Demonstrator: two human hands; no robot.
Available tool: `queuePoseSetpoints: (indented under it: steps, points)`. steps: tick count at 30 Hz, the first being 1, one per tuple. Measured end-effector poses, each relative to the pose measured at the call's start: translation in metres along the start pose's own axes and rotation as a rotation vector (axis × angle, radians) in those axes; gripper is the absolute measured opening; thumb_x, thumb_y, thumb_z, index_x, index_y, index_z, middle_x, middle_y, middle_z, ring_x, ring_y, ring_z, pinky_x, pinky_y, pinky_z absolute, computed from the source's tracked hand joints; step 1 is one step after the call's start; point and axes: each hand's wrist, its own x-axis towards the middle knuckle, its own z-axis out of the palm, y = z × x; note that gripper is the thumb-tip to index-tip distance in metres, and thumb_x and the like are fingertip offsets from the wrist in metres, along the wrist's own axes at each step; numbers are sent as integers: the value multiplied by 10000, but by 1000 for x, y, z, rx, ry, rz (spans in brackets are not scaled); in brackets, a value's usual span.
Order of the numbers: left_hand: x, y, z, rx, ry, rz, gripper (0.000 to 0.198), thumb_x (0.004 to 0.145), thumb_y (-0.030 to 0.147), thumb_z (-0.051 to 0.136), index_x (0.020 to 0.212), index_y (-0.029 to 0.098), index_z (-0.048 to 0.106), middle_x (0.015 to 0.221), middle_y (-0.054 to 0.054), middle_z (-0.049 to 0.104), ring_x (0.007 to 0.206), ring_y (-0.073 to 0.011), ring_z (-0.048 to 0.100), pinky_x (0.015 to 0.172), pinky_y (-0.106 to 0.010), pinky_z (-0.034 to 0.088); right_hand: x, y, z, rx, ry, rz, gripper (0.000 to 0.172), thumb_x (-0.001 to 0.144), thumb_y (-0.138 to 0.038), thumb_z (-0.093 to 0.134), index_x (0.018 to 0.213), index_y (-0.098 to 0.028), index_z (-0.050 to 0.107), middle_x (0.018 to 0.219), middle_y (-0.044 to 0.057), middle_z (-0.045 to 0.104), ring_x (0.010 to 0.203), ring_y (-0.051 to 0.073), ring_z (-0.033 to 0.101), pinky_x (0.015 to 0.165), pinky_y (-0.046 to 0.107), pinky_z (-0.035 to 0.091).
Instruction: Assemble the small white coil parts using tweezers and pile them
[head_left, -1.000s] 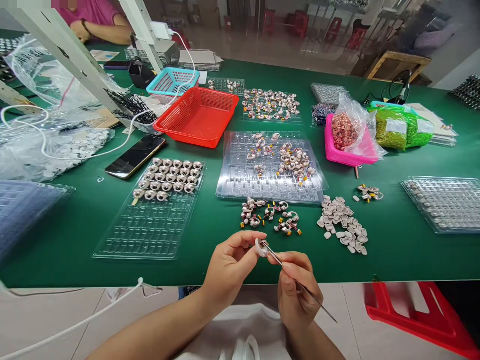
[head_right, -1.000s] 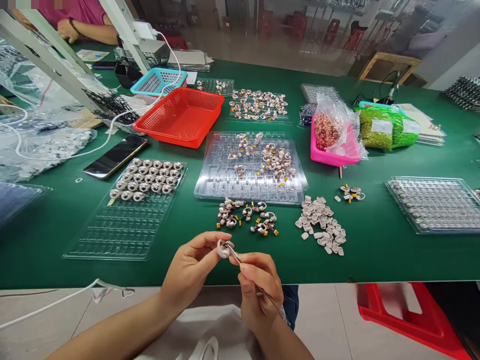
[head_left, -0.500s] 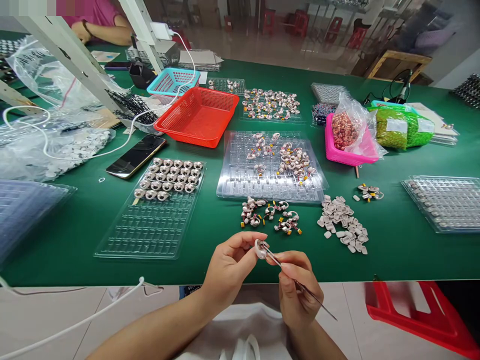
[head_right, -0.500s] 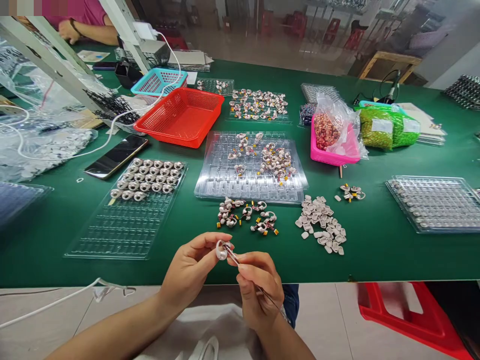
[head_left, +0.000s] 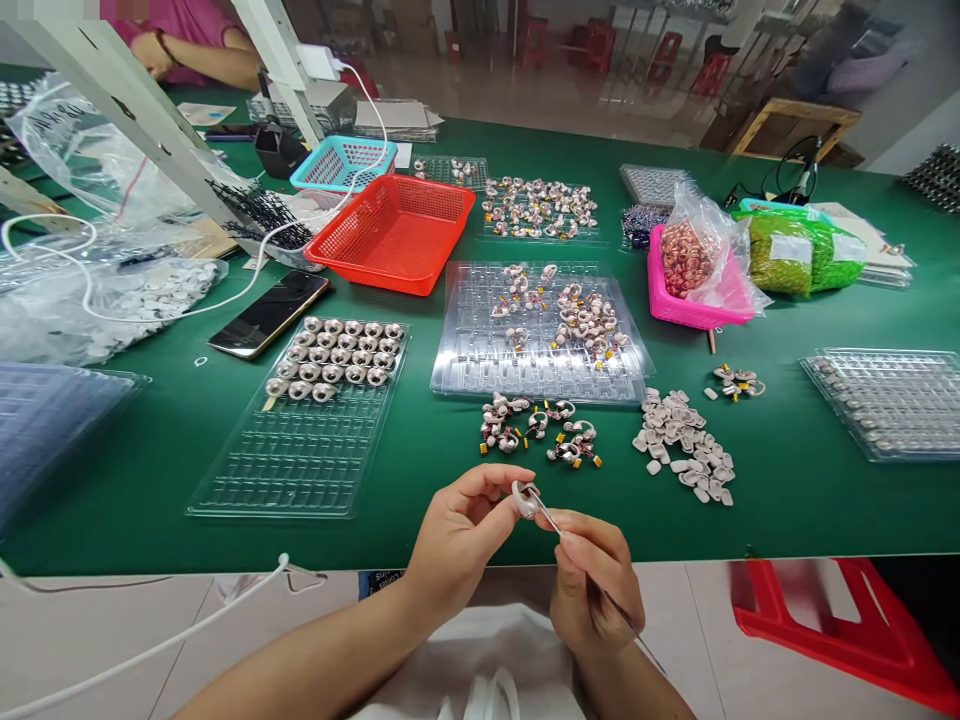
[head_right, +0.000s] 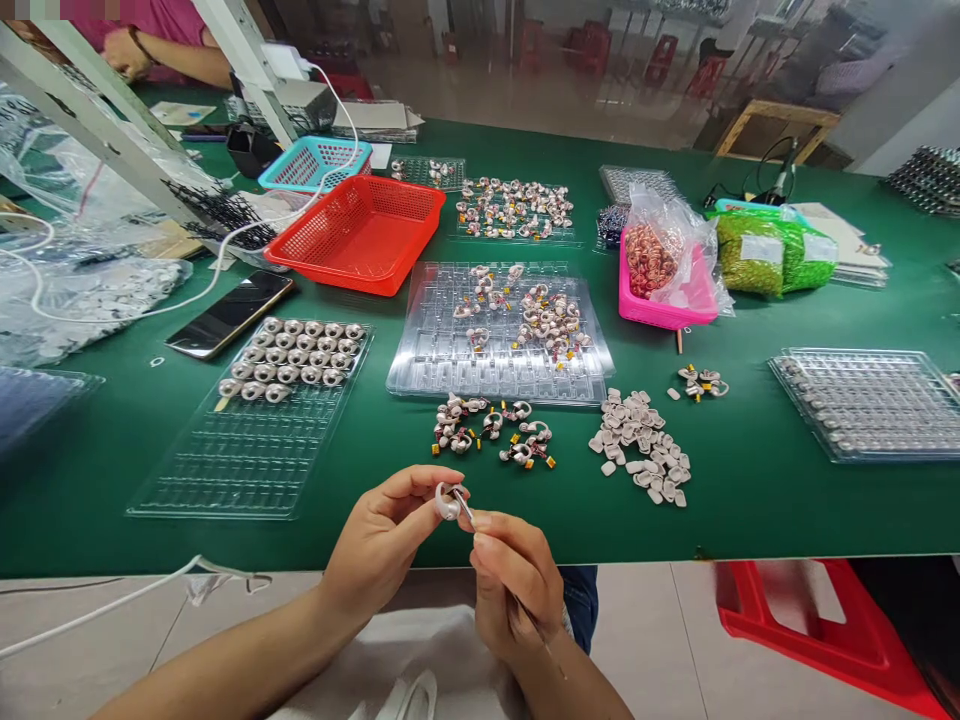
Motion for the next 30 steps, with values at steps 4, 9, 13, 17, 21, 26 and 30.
queuePoseSetpoints:
  steps: [4,9,13,17,21,26,30]
  points:
    - [0,1,2,-8,2,27,138,815,250,788,922,170,755,726,-23,766,712,-154,712,741,-248,565,0,-3,-4,-76,-26,-29,403,953,-109,568,1300,-302,635,1120,82,747,926,245,758,717,444,691]
    - [0,2,2,18,18,58,111,816,209,777,920,177,752,720,-7,770,683,-131,709,735,-226,568,4,-7,-9,-124,-77,-58,473,923,-70,595,1343,-287,615,1155,90,733,964,251,755,735,427,693]
    - [0,4,2,24,17,55,130,804,224,791,912,167,747,701,-13,768,672,-138,714,728,-231,572,8,-6,-11,-60,-108,-24,457,917,-62,600,1317,-279,638,1159,102,729,946,247,755,735,423,684]
    - [0,5,1,-10,-21,22,138,818,256,789,918,170,749,711,-23,779,682,-144,716,733,-240,574,12,-3,-11,77,-86,64,413,941,-93,565,1274,-321,654,1120,83,734,926,241,739,717,449,671]
    - [-2,1,-4,-24,-28,2,157,831,280,788,937,168,757,728,-31,785,715,-142,713,735,-222,559,14,-1,-13,137,-113,81,382,947,-106,566,1257,-306,665,1112,87,725,948,241,717,739,458,661]
    - [-2,-3,-6,-24,-19,-14,194,831,302,791,953,155,758,756,-42,784,726,-151,718,743,-233,560,14,-1,-14,197,-128,95,378,946,-92,569,1259,-281,664,1120,94,714,955,244,715,746,459,664]
    - [-2,-2,-5,-39,-29,-13,180,832,293,791,943,156,754,731,-33,783,696,-143,716,742,-234,567,17,0,-11,208,-111,54,341,955,-92,560,1237,-243,678,1102,103,723,938,230,726,734,424,672]
